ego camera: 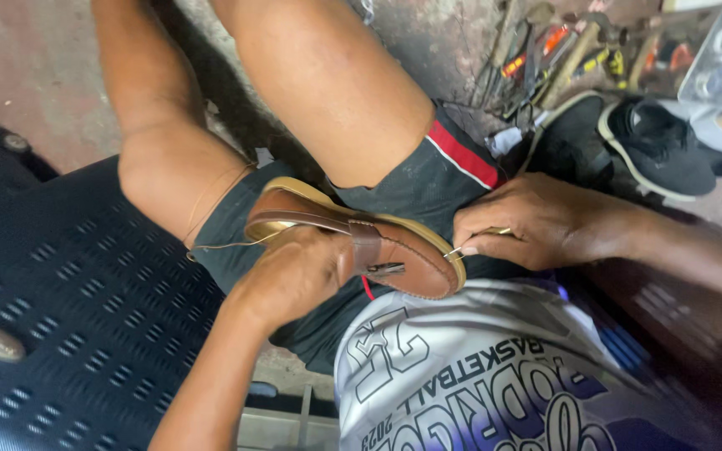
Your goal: The person sews a brown leather loafer by hand using a needle and thick thread. They repeatedly push the needle through the shoe's upper and pull the thread tight while holding the shoe on their lap.
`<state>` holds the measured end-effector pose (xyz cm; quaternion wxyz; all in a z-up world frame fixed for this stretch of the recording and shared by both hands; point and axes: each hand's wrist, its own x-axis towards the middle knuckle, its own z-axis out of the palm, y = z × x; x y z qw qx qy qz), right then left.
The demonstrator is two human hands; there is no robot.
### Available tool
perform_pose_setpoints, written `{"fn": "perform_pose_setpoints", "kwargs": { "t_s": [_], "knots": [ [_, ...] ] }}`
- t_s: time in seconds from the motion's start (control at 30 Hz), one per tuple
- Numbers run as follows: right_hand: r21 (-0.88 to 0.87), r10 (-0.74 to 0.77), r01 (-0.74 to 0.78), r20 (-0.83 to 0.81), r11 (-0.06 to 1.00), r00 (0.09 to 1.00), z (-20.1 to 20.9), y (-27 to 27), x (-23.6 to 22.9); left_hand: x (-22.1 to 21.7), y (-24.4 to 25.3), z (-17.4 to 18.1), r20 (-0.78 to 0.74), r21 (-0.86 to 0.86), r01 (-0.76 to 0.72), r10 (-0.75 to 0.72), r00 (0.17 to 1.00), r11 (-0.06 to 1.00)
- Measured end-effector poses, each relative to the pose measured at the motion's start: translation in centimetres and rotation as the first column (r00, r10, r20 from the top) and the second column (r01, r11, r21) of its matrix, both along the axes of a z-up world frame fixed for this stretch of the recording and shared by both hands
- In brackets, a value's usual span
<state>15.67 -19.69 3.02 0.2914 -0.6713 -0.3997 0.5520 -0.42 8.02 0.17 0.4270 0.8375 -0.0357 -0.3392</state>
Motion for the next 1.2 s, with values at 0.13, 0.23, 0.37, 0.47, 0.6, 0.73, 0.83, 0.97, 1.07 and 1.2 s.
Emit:
{"fn": "perform_pose_setpoints", "kwargs": {
  "t_s": [0.13, 0.23, 0.37, 0.47, 0.6, 0.73, 0.83, 0.97, 1.07, 1.2],
  "knots": [
    [0.113, -0.026, 0.009, 0.15, 0.994, 0.988, 0.4, -0.5, -0.6, -0.3, -0.7, -0.1, -0.156, -0.139, -0.054, 0.032, 0.987, 0.989],
    [0.213, -0.078, 0.017, 0.283, 0.977, 0.956, 0.5, -0.9, -1.6, -0.3, -1.4, -1.5, -0.289, -0.384, -0.191, 0.078, 0.954, 0.904],
    [0.147, -0.032, -0.014, 0.309, 0.989, 0.951, 0.5, -1.5, -2.5, -1.3, -2.5, -2.9, -0.382, -0.548, -0.339, 0.132, 0.915, 0.764],
    [0.016, 0.119, -0.135, 0.38, 0.991, 0.917, 0.9, -1.3, -3.1, -2.1, -2.8, -3.2, -0.579, -0.283, -0.369, 0.149, 0.802, 0.885],
    [-0.067, 0.108, -0.091, 0.318, 0.994, 0.942, 1.4, -0.7, -4.0, -1.8, -2.6, -3.2, -0.39, -0.376, -0.255, 0.098, 0.915, 0.891],
    [-0.1, 0.059, -0.027, 0.33, 0.995, 0.942, 1.7, -0.6, -5.1, -1.7, -2.5, -3.3, -0.383, -0.392, -0.173, 0.011, 0.924, 0.904],
    [-0.116, 0.087, -0.051, 0.329, 0.992, 0.94, 1.6, -0.4, -5.0, -1.2, -2.1, -2.8, -0.417, -0.501, -0.23, 0.0, 0.909, 0.834],
    [-0.082, -0.039, 0.064, 0.274, 0.995, 0.961, 1.5, -0.6, -5.0, -0.8, -2.2, -2.7, -0.412, -0.458, -0.241, 0.036, 0.911, 0.856],
    [-0.048, -0.106, 0.123, 0.27, 0.991, 0.957, 1.6, -0.9, -5.8, -1.4, -2.2, -3.2, -0.423, -0.449, -0.219, 0.01, 0.906, 0.866],
    [-0.05, -0.074, 0.095, 0.315, 0.994, 0.946, 1.2, -1.3, -6.9, -2.0, -2.3, -4.0, -0.394, -0.404, -0.179, 0.006, 0.919, 0.897]
  ]
}}
